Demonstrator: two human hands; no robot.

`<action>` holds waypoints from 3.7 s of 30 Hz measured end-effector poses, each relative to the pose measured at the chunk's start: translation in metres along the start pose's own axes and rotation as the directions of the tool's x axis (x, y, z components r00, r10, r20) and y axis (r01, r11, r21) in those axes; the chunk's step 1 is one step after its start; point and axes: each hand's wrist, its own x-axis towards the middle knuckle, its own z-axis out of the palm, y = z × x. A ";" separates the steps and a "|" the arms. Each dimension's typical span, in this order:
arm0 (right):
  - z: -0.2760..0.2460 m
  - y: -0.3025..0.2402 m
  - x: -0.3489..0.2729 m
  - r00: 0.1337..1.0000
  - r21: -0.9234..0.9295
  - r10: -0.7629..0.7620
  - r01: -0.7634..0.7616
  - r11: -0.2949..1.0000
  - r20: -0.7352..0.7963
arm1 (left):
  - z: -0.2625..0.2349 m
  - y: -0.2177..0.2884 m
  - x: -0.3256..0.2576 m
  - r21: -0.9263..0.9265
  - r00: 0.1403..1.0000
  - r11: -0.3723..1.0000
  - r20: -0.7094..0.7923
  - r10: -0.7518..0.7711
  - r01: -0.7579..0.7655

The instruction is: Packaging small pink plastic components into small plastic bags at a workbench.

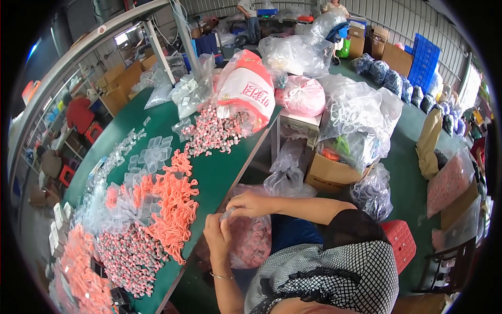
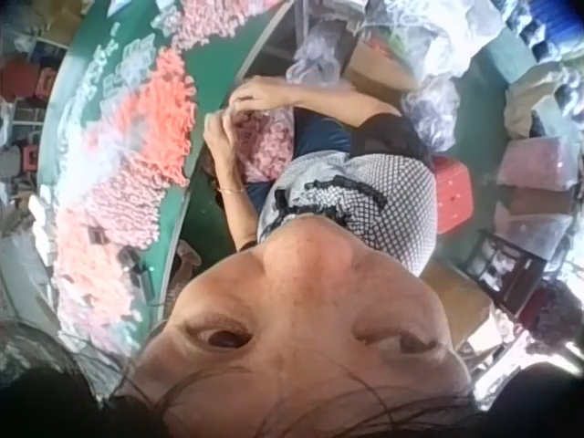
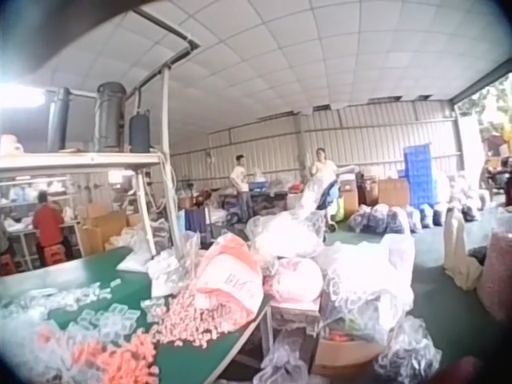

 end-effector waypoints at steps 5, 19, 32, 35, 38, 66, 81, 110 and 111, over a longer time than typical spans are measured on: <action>0.004 0.003 -0.006 0.996 0.019 -0.070 0.071 0.997 -0.061 | 0.005 0.003 -0.001 -0.093 0.997 0.993 0.027 -0.070 0.072; 0.064 0.092 -0.062 0.872 0.165 0.452 -0.482 0.861 0.189 | 0.000 -0.017 -0.037 0.172 0.948 0.956 0.172 -0.267 0.238; 0.142 0.185 -0.114 0.959 -0.322 0.279 -0.282 0.904 -0.057 | -0.041 -0.031 -0.014 0.354 0.970 0.931 -0.242 -0.005 0.092; 0.148 0.193 -0.129 0.928 -0.353 0.371 -0.358 0.865 -0.031 | -0.042 -0.032 -0.015 0.368 0.951 0.924 -0.309 0.015 0.105; 0.138 0.187 -0.127 0.946 -0.433 0.325 -0.288 0.854 0.012 | -0.049 -0.033 -0.015 0.376 0.942 0.919 -0.335 0.012 0.122; 0.110 0.035 0.278 0.995 -0.827 0.016 0.076 0.557 0.103 | -0.064 -0.064 -0.019 0.494 0.916 0.835 -0.401 -0.028 0.242; 0.033 0.019 0.182 0.902 -0.084 -0.216 0.200 0.976 -0.373 | -0.060 -0.066 -0.019 0.514 0.918 0.831 -0.396 0.012 0.211; 0.011 0.048 0.060 0.929 -0.540 -0.335 0.205 0.817 -0.155 | -0.159 -0.105 -0.016 0.763 0.820 0.327 -0.447 -0.357 0.558; 0.010 0.050 0.061 0.924 -0.523 -0.350 0.223 0.823 -0.156 | -0.160 -0.108 -0.015 0.807 0.839 0.267 -0.440 -0.321 0.526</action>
